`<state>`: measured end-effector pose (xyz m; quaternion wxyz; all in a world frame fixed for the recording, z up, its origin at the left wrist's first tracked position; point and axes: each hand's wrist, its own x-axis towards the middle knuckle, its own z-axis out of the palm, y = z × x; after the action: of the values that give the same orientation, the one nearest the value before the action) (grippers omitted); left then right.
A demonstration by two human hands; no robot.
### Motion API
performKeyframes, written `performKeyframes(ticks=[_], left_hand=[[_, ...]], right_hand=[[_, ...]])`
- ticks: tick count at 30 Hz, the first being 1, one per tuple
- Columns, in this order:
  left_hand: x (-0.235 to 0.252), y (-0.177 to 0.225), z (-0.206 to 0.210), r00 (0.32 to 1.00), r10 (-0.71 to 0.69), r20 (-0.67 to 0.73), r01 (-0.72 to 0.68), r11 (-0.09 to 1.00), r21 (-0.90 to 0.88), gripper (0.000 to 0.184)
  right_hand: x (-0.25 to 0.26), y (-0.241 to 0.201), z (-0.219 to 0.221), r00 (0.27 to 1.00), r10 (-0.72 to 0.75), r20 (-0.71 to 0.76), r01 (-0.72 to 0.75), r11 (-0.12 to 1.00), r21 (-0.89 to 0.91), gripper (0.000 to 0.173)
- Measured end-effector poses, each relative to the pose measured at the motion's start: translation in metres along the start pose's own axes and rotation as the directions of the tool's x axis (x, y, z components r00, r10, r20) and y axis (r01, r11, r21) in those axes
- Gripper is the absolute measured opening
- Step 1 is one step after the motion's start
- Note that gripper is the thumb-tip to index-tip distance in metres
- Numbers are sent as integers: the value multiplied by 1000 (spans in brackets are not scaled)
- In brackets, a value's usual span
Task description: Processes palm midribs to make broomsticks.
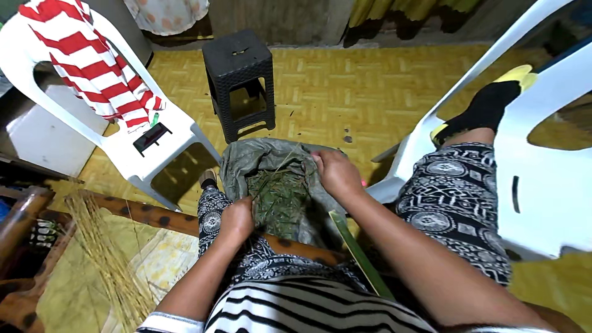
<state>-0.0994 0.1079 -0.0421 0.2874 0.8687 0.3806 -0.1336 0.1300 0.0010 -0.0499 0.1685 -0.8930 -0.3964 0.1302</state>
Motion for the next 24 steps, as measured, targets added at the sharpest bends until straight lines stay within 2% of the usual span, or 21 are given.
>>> performKeyframes(ticks=[4,7,10,13,15,17,20,24], left_hand=[[7,3,0,999,13,35,-7,988,-156,41],[10,1,0,996,31,86,-4,957,-291,38],[8,-5,-2,989,57,134,1,917,-400,34],[4,-11,-2,986,62,153,15,889,-458,31],[4,-14,-1,987,55,152,20,892,-453,31],[6,-12,-1,989,37,146,27,913,-408,33],[13,-4,-1,991,8,133,32,954,-299,38],[23,10,-1,995,-14,103,34,980,-194,41]], right_hand=[[-21,-25,11,981,-136,135,115,982,150,42],[-29,-32,21,969,-179,170,159,980,123,43],[-18,-20,19,983,-120,137,110,991,76,42],[-2,-3,8,997,10,77,-16,997,79,45],[3,4,2,998,66,25,-68,992,107,45],[-2,0,0,999,30,23,-33,990,137,43],[-24,-21,4,984,-95,151,70,984,163,43],[-50,-49,16,923,-223,314,199,974,107,45]])
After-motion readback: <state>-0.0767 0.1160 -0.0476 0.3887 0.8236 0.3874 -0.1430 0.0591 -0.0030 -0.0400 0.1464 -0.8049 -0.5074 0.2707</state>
